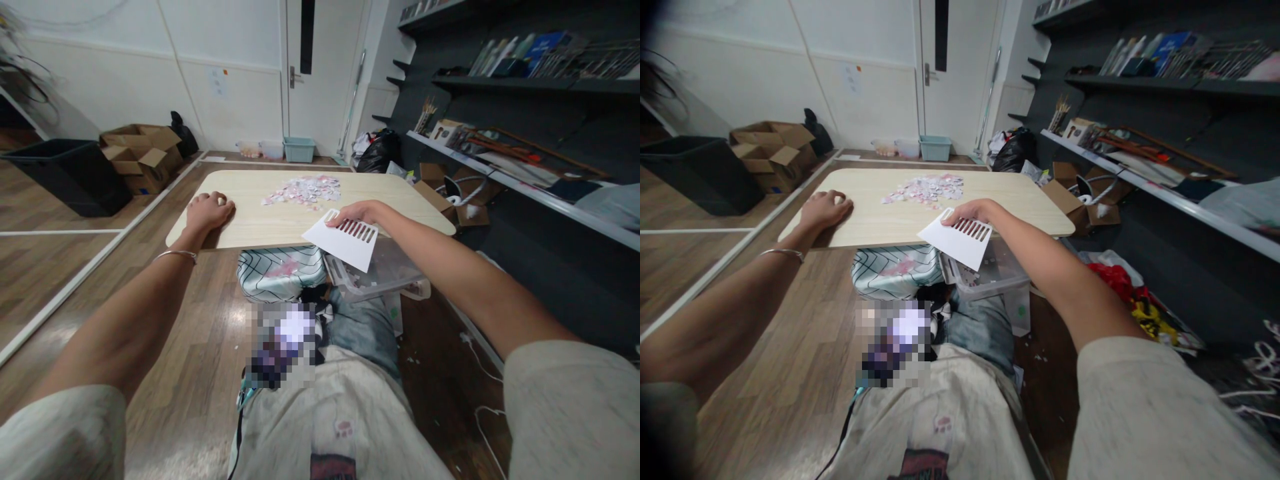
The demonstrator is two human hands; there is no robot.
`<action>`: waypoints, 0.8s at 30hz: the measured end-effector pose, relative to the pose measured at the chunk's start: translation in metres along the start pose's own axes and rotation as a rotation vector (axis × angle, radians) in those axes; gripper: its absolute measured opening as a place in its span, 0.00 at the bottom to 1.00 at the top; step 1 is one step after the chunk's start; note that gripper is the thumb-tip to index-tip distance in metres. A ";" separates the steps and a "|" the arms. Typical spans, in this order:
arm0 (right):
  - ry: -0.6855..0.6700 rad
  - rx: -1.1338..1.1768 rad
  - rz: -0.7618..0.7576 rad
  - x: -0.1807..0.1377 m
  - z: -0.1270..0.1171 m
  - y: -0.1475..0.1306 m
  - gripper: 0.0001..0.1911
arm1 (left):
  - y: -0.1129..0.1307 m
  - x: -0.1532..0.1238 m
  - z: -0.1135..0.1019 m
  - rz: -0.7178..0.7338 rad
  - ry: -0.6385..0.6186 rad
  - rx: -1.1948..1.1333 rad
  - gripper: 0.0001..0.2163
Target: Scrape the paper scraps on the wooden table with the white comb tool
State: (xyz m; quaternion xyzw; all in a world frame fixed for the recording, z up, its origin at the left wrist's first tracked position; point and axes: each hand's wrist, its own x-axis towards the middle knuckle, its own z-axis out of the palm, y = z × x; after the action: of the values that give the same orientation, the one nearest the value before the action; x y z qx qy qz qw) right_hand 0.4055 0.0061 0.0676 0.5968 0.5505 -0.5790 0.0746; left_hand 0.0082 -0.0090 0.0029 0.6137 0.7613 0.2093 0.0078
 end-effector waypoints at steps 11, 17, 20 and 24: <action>0.007 -0.010 -0.002 -0.009 0.012 -0.001 0.17 | -0.001 0.001 0.001 -0.003 -0.003 0.022 0.32; -0.010 -0.032 -0.013 -0.007 0.010 -0.001 0.21 | -0.002 0.002 0.002 0.002 -0.005 0.010 0.32; -0.025 -0.028 -0.008 -0.005 0.009 0.000 0.19 | -0.002 0.003 0.001 0.009 0.000 0.017 0.32; 0.011 -0.046 -0.027 -0.004 0.008 0.002 0.19 | -0.003 0.004 0.000 0.013 -0.017 0.019 0.32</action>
State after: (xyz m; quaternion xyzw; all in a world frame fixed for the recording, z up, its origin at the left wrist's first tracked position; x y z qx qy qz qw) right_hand 0.4027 -0.0026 0.0667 0.5908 0.5718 -0.5639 0.0775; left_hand 0.0050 -0.0055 0.0026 0.6204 0.7591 0.1969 0.0071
